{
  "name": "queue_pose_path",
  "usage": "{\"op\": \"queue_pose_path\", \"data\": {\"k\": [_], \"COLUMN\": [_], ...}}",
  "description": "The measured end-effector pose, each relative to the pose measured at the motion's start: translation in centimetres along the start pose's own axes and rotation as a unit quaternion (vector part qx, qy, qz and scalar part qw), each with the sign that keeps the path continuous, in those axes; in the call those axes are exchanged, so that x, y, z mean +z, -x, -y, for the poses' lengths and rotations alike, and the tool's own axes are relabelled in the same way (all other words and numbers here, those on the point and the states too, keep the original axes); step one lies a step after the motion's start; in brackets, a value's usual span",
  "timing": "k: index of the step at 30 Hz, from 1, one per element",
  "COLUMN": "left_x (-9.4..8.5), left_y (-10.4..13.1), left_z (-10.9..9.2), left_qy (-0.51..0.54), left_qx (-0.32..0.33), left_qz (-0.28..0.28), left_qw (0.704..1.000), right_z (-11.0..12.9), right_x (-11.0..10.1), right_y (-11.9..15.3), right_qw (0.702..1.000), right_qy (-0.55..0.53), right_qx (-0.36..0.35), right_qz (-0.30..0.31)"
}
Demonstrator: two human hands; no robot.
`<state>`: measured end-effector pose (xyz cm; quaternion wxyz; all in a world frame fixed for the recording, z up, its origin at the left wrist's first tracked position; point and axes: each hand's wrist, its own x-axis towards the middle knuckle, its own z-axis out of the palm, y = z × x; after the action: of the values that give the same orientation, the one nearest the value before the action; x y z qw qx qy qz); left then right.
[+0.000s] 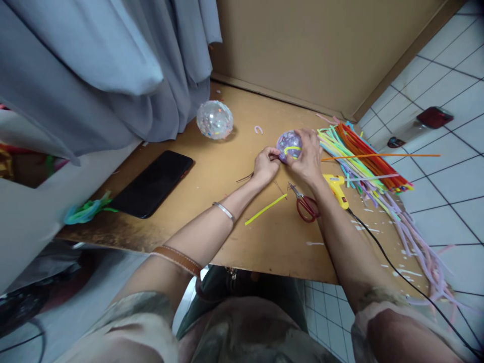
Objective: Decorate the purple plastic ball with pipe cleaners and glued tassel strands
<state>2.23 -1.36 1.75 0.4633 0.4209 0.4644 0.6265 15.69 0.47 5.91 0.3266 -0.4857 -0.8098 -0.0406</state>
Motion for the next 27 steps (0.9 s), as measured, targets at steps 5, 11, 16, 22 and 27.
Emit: {"op": "queue_pose_path", "data": {"k": [5, 11, 16, 22, 27], "left_x": [0.0, 0.0, -0.1, 0.0, -0.1], "left_y": [0.2, 0.3, 0.3, 0.3, 0.4], "left_z": [-0.1, -0.2, -0.2, -0.1, -0.2], "left_qy": [-0.013, -0.02, -0.03, -0.026, -0.033], "left_qx": [-0.003, 0.001, 0.006, 0.001, 0.007], "left_qz": [0.005, 0.007, 0.003, 0.002, -0.001], "left_qw": [1.0, 1.0, 1.0, 1.0, 0.999], "right_z": [-0.7, -0.8, -1.0, -1.6, -1.7], "right_x": [0.2, 0.2, 0.3, 0.0, -0.1], "right_y": [-0.3, -0.4, -0.6, -0.8, -0.8], "right_qw": [0.998, 0.995, 0.994, 0.989, 0.987], "right_qy": [-0.066, -0.096, -0.103, -0.142, -0.151], "right_qx": [0.003, 0.004, 0.006, 0.002, 0.002], "right_qz": [-0.018, -0.026, -0.029, -0.04, -0.052]}}
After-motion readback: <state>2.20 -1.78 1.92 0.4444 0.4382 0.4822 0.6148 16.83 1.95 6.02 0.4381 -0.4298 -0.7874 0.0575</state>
